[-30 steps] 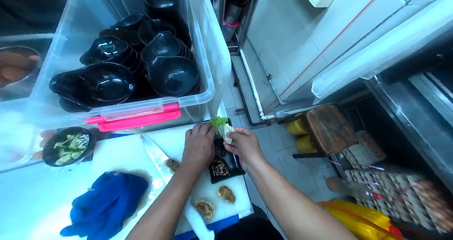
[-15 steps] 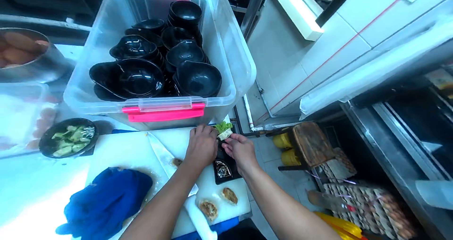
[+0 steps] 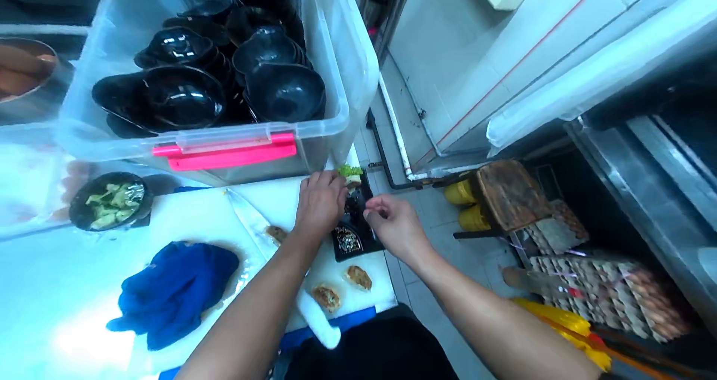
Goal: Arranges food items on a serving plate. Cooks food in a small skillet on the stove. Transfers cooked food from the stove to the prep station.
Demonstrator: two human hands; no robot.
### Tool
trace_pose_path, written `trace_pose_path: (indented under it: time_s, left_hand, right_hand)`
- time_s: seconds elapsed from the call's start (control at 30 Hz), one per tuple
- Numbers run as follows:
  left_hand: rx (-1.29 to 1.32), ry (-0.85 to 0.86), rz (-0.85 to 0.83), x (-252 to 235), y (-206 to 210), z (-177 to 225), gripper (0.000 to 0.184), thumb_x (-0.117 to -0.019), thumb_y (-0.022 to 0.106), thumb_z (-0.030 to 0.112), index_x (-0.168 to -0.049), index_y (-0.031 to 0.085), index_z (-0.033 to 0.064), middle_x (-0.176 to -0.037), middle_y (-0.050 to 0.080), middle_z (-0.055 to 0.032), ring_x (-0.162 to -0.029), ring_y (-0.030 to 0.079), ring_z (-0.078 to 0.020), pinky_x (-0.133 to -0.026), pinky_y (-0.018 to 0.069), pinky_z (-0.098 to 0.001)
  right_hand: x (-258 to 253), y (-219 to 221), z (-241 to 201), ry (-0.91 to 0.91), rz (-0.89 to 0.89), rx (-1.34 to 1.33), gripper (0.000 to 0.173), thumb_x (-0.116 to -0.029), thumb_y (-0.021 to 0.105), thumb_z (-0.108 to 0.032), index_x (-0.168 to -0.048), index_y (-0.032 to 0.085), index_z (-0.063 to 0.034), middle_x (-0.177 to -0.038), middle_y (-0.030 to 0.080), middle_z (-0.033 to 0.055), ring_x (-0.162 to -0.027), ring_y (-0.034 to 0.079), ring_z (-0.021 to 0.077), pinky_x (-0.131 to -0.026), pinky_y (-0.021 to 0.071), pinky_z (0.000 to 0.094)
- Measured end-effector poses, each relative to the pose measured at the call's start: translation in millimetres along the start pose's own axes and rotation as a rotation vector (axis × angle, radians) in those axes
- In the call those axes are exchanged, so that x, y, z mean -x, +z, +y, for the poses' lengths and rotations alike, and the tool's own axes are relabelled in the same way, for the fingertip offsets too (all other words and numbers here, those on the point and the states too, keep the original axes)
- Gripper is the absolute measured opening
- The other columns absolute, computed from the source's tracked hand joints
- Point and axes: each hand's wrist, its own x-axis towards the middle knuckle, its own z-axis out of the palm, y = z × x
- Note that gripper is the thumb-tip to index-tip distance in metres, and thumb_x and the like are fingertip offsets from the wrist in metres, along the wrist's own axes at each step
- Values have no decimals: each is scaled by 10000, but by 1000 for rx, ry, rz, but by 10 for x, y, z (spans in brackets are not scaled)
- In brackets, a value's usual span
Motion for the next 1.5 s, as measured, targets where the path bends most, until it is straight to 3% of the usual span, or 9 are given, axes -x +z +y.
trace_pose_path:
  time_s: [0.07,0.13,0.33,0.63,0.8,1.0,1.13,1.37,1.5]
  left_hand:
    - [4,-4,-1,-8,0,4,289,-1053,533,289,-1188,723,119,-1253,666,-92,-1213,600,-310,-996,487,-539]
    - [-7,-2,-2,-22,4,3,303,-1059,516,299,-1193,716,115,-1251,663,-97,-1218,595,-310,-996,485,-534]
    - [-3,16,-10,-36,-10,8,300,-1048,536,291,-1188,712,92,-1240,664,-115,-1203,600,-325,-994,487,-540]
    - [13,41,-2,-19,-25,-25,289,-1035,560,275,-1190,708,81,-1227,667,-121,-1172,613,-330,-964,502,-539]
    - [16,43,-5,-31,-20,-40,284,-1034,564,276,-1189,710,87,-1241,662,-117,-1186,606,-326,-970,503,-539]
    - [5,41,-7,-25,-14,-56,288,-1035,567,290,-1199,711,102,-1252,663,-102,-1195,606,-312,-984,500,-527]
    - [9,48,20,-18,3,-59,285,-1023,588,292,-1187,718,98,-1238,670,-102,-1198,608,-311,-992,499,-527]
    - [-13,45,0,10,-28,-84,292,-1004,626,279,-1199,712,79,-1256,666,-105,-1194,612,-314,-985,507,-540]
    - [-4,50,5,7,-25,-87,255,-1012,611,254,-1168,722,86,-1239,669,-102,-1187,614,-311,-980,508,-539]
  right_hand:
    - [315,-42,110,-30,-186,215,199,-978,643,-293,-1058,742,-140,-877,725,1,-789,701,128,-754,612,390]
    - [574,-18,250,-10,-356,380,347,-999,568,-378,-1172,732,-126,-1046,738,49,-960,707,195,-891,578,448]
    - [849,276,450,-64,-353,421,483,-1007,532,-346,-1430,608,-127,-1331,653,75,-1273,597,225,-1082,493,403]
    - [910,528,446,-147,-335,469,335,-899,661,-315,-1192,673,-153,-1303,614,71,-1255,564,244,-999,523,388]
    - [946,595,469,-219,-347,454,311,-931,610,-231,-1224,643,-129,-1232,659,80,-1201,614,248,-966,545,391]
    - [789,459,437,8,-389,197,392,-878,670,-179,-1262,636,-111,-1091,685,68,-964,674,191,-874,567,390]
    - [777,455,345,-69,-475,441,477,-904,672,-293,-1349,624,-128,-1287,634,90,-1194,623,248,-990,542,439]
    - [865,522,437,-195,-400,475,260,-901,630,-202,-1140,683,-113,-1153,664,101,-1115,650,259,-898,571,422]
    - [779,331,446,-19,-417,191,321,-861,692,-196,-1171,677,-115,-1077,699,68,-965,685,192,-855,579,412]
